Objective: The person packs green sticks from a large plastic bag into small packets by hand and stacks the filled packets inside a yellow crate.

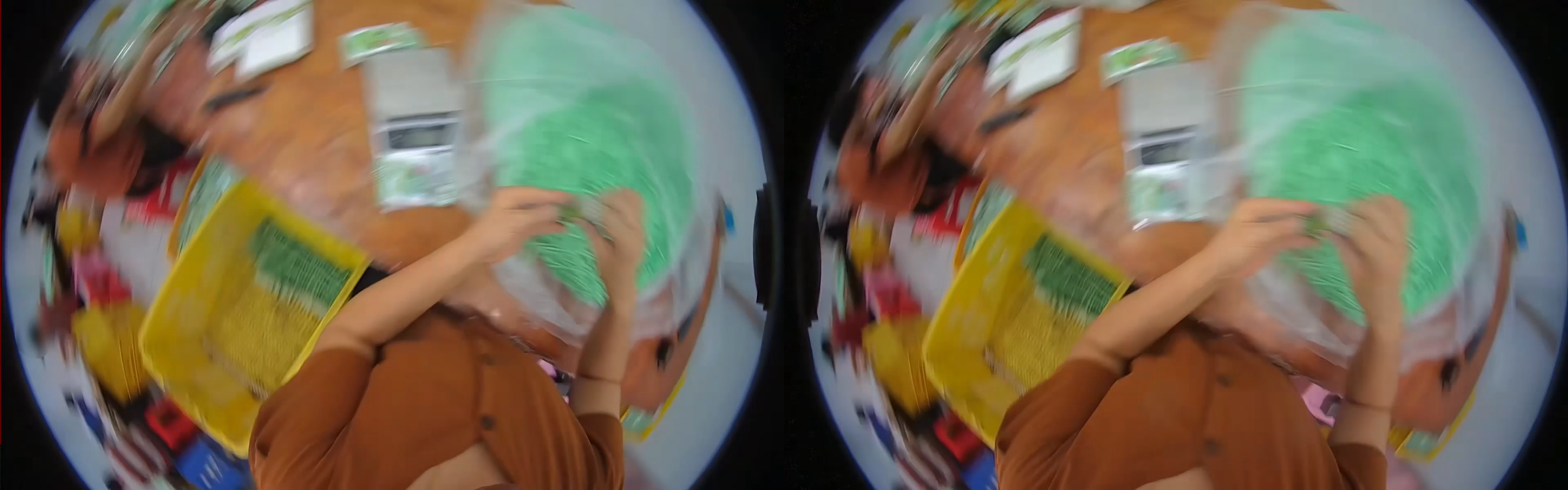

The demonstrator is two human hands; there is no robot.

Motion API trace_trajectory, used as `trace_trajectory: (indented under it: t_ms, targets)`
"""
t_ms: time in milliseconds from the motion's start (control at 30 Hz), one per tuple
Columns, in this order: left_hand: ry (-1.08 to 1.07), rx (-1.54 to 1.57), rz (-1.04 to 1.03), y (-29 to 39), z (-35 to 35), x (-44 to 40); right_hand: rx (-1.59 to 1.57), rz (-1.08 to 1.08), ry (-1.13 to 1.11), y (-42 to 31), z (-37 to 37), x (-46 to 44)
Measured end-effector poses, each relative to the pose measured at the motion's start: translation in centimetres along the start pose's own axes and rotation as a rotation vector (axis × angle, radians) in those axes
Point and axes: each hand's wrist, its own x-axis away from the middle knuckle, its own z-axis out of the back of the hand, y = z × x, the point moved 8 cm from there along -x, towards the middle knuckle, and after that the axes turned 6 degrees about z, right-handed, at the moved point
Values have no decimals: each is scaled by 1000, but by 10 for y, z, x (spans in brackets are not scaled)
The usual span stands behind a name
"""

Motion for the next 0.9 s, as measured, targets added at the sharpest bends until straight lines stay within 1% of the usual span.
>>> trace_trajectory:
  t_ms: [33,67,100,133,167,200,233,267,300,333,367,400,433,467,500,533,567,600,633,667,700,733,767,833,867,900]
  targets:
    - [-37,-370,-144,42,-16,24,2,99,1,-11,6,-2]
    - [-65,-753,-243,75,-35,48,114,243,-16,-36,15,-14]
    - [32,-763,-262,99,-36,73,166,307,-25,-63,19,-21]
    - [225,-1220,-587,134,-52,108,238,357,-27,-87,14,-27]
    - [402,-1678,-886,147,-71,144,192,380,-35,-110,-3,-38]
    - [433,-1690,-877,147,-60,167,-57,575,-143,-148,-25,-46]
    - [371,-1689,-717,133,-37,184,-302,768,-254,-178,-37,-45]
    - [309,-1681,-562,122,-12,203,-319,789,-253,-186,-46,-50]
    - [545,-1655,-606,141,23,237,-392,676,-210,-183,-53,-57]
    - [833,-1694,-562,166,55,278,-463,552,-175,-176,-61,-60]
    - [1110,-1814,-591,178,108,325,-441,349,-168,-143,-67,-49]
    - [1328,-1765,-573,188,165,373,-446,337,-179,-133,-74,-42]
    - [1518,-1649,-593,197,204,413,-438,288,-229,-123,-81,-35]
    - [1677,-1654,-601,195,246,450,-421,237,-273,-120,-89,-31]
    - [1778,-1714,-544,188,292,478,-400,214,-268,-122,-96,-27]
    - [1842,-1792,-588,179,327,500,-426,201,-269,-127,-101,-21]
    - [1958,-1682,-548,162,379,528,-419,169,-262,-130,-98,-18]
    - [1907,-1628,-268,154,392,521,-342,-97,-936,-140,-138,-16]
    - [1692,-894,-501,135,412,500,-410,20,-605,-135,-147,10]
    - [1665,-858,-404,112,438,498,-450,174,-541,-151,-148,7]
    - [1728,-997,-313,100,450,496,-517,215,-495,-153,-141,16]
    - [1825,-1082,-235,94,461,501,-519,185,-390,-147,-128,16]
    - [1928,-1110,-149,87,469,506,-444,21,-551,-122,-118,14]
    - [2081,-1085,-35,75,473,511,-79,-428,-107,-41,-48,8]
    - [2136,-1061,7,71,474,517,-388,-795,162,18,-29,16]
    - [2174,-1052,35,68,473,525,-143,-845,49,59,-18,-2]
